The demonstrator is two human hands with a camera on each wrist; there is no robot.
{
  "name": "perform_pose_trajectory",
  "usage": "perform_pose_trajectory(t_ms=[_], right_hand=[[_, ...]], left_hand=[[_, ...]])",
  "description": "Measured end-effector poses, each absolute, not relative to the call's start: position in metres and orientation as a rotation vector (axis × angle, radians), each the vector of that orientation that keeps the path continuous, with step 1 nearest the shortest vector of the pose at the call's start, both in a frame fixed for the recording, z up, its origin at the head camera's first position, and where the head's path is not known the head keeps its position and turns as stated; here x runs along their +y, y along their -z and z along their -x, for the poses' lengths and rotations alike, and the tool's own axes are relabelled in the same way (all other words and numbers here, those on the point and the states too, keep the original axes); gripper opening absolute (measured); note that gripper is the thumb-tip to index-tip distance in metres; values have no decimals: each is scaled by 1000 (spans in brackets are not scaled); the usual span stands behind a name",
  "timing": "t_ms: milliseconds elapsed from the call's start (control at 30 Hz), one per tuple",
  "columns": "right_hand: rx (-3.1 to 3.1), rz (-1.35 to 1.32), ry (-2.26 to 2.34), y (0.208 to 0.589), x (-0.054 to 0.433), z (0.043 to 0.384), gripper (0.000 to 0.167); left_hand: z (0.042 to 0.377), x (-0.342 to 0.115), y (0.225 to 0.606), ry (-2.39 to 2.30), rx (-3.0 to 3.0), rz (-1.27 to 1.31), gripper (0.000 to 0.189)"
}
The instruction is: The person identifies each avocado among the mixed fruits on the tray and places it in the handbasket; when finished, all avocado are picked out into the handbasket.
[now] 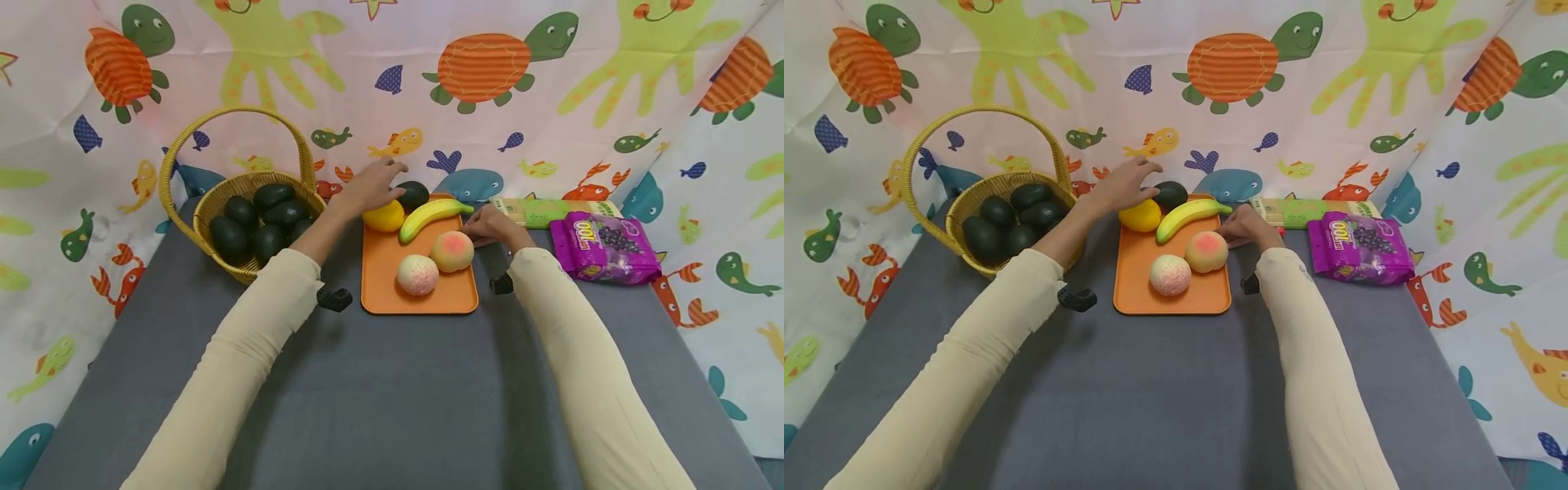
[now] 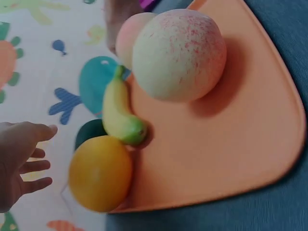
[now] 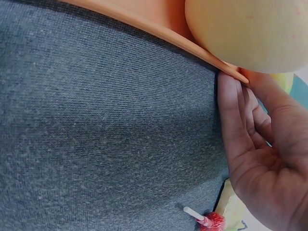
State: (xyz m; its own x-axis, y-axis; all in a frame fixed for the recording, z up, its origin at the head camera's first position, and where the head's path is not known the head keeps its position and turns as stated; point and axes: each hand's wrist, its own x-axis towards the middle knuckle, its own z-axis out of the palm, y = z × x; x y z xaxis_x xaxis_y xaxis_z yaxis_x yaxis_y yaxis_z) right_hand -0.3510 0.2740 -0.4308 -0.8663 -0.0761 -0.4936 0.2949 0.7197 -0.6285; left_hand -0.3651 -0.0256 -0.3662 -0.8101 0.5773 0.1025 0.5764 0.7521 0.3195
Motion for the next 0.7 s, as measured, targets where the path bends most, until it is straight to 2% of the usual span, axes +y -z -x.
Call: perform_pose_trajectory(t_ms=[233,400,700], right_hand=[[2448,-163,1021,436,274,347,35],[2436,-157,1021,437,270,346,34],[2453,-159,1055,430,277,344,31]], left_hand=[[381,6,391,-440,2907,-911,56],[381,13,405,-343,2870,-887,51],[373,25,411,-703,2993,-939,47]])
